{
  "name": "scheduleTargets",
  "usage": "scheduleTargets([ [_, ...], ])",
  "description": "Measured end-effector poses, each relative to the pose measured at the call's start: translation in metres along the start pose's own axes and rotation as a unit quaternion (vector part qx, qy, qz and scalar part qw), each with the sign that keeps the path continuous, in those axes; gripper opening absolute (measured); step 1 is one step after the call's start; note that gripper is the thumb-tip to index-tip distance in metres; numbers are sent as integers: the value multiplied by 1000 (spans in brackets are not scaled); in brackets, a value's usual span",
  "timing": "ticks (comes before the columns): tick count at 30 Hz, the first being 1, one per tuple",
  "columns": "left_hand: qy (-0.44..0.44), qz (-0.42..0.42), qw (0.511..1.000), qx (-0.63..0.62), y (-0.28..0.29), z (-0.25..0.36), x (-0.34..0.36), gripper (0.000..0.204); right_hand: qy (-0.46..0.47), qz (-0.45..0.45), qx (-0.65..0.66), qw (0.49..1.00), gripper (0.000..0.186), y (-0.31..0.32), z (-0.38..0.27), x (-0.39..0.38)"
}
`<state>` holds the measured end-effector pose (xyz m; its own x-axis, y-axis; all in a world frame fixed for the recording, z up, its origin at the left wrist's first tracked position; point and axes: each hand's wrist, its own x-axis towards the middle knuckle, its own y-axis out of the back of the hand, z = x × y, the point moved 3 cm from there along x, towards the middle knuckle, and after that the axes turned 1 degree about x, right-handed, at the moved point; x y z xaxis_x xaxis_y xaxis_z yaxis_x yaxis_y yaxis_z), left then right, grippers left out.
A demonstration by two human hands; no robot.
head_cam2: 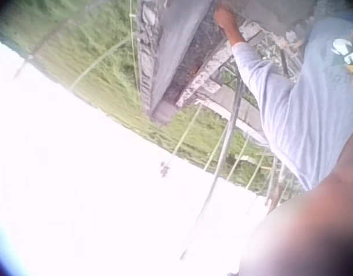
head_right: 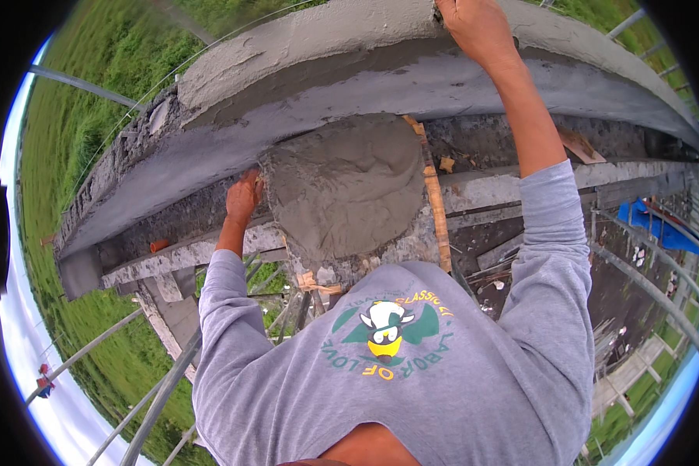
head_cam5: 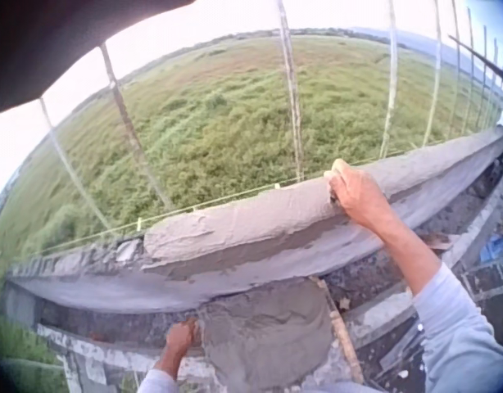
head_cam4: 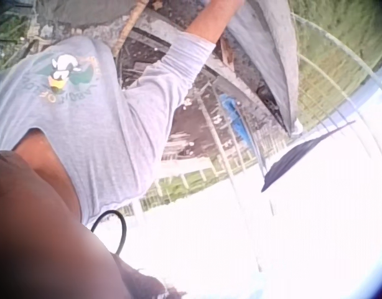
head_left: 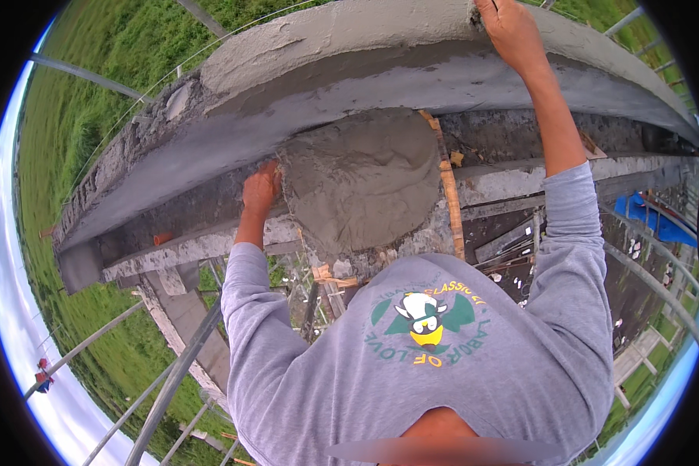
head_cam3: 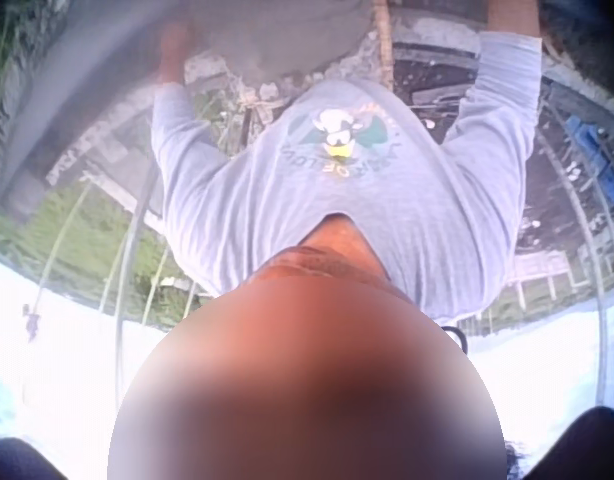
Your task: The person scoops wet cement from a wooden board and spreads it onto a curved concrete beam using a trowel. They repeatedly smooth and level the surface along the beam's edge while standing on scaffolding.
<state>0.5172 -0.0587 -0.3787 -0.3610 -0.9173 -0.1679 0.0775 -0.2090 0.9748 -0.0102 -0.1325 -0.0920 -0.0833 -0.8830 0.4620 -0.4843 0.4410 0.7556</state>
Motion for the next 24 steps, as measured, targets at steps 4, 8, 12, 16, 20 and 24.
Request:
scheduleTargets([
  [4,-16,-51,998,-44,-17,10,-10,36,-5,5,-12,1000,34,-1,5,-1],
  [8,-48,-104,990,-83,-11,47,-66,35,-4,-38,-35,999,49,-8,19,-2],
  [12,37,-71,989,-123,9,67,-103,36,-31,-37,-52,997,49,-9,25,-1],
  [16,186,-39,975,-112,9,55,-106,42,-1,-16,-22,1000,44,-4,14,-3],
  [20,209,-105,954,-185,-21,57,-89,52,-17,3,-8,1000,33,-1,0,-1],
  [24,125,-198,913,-333,-76,121,-62,62,-20,10,-23,999,33,0,-1,-1],
])
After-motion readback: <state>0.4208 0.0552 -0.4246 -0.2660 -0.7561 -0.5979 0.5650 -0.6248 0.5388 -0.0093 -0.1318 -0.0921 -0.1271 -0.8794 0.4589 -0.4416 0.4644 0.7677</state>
